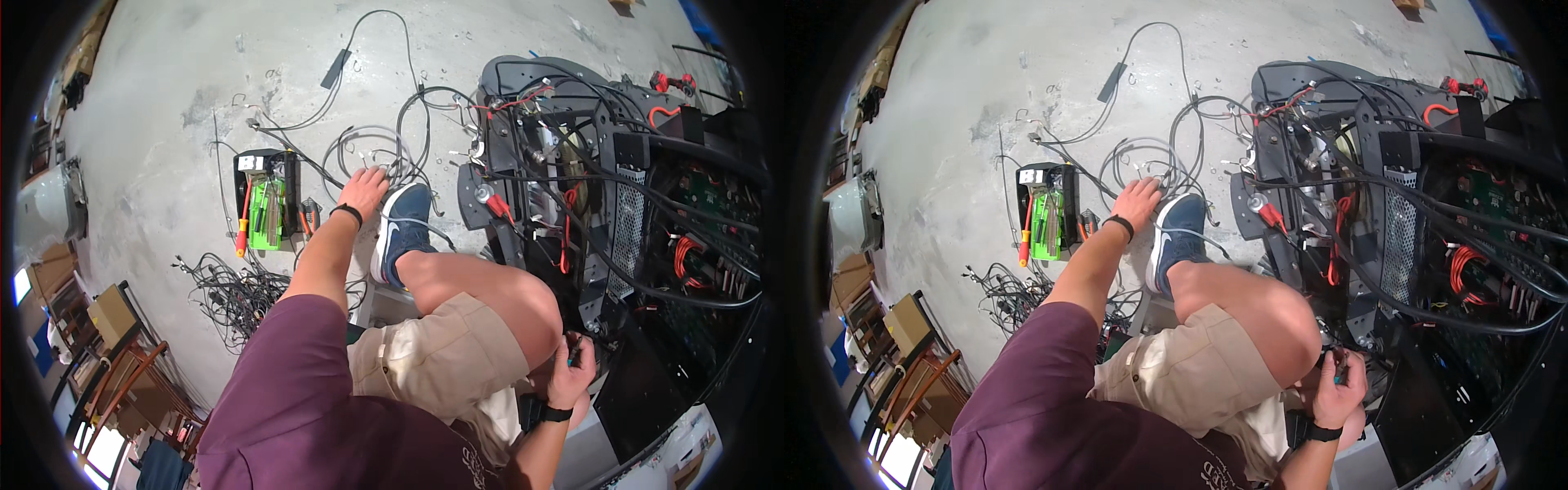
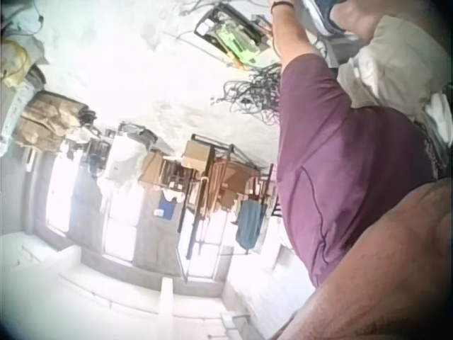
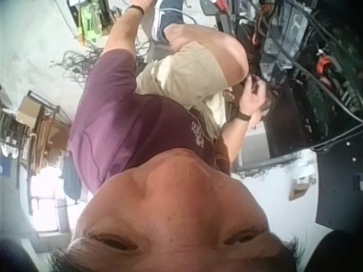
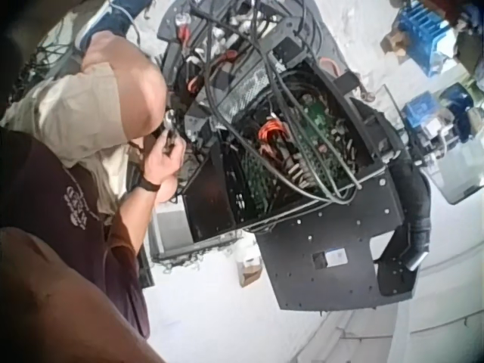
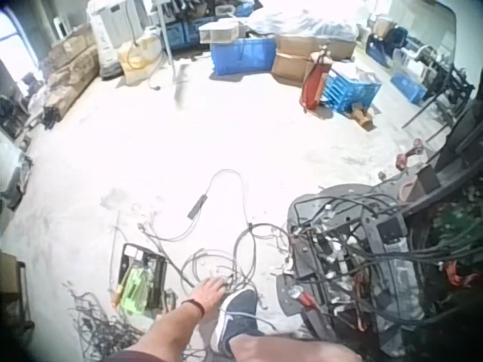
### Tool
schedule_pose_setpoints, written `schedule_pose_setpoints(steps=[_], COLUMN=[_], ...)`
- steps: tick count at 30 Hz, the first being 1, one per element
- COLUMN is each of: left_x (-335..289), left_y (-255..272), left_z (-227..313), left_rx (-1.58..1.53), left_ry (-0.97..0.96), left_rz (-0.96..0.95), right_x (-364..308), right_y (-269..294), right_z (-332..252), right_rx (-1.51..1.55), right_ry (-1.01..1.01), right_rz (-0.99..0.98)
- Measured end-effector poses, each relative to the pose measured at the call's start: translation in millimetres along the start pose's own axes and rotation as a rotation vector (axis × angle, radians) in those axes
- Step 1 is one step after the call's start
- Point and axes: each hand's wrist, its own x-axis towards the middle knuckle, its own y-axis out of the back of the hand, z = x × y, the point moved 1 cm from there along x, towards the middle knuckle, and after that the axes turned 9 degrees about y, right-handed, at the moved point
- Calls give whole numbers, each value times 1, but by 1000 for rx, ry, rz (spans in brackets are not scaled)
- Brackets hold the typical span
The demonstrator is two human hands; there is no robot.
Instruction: Wiring and connecting electronic components within a metal chassis.
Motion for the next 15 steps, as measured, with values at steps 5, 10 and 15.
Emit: schedule_pose_setpoints(steps=[5,10,15], left_x=[28,5,-3], left_y=[-12,-7,6], left_z=[10,4,-15], left_rx=[54,-145,-267], left_ry=[144,424,501], left_rz=[-356,-522,-439], right_x=[-2,-7,-14], right_y=[2,7,11], right_z=[2,7,7], right_rx=[-4,-14,0], right_ry=[-8,11,50], right_rz=[3,32,24])
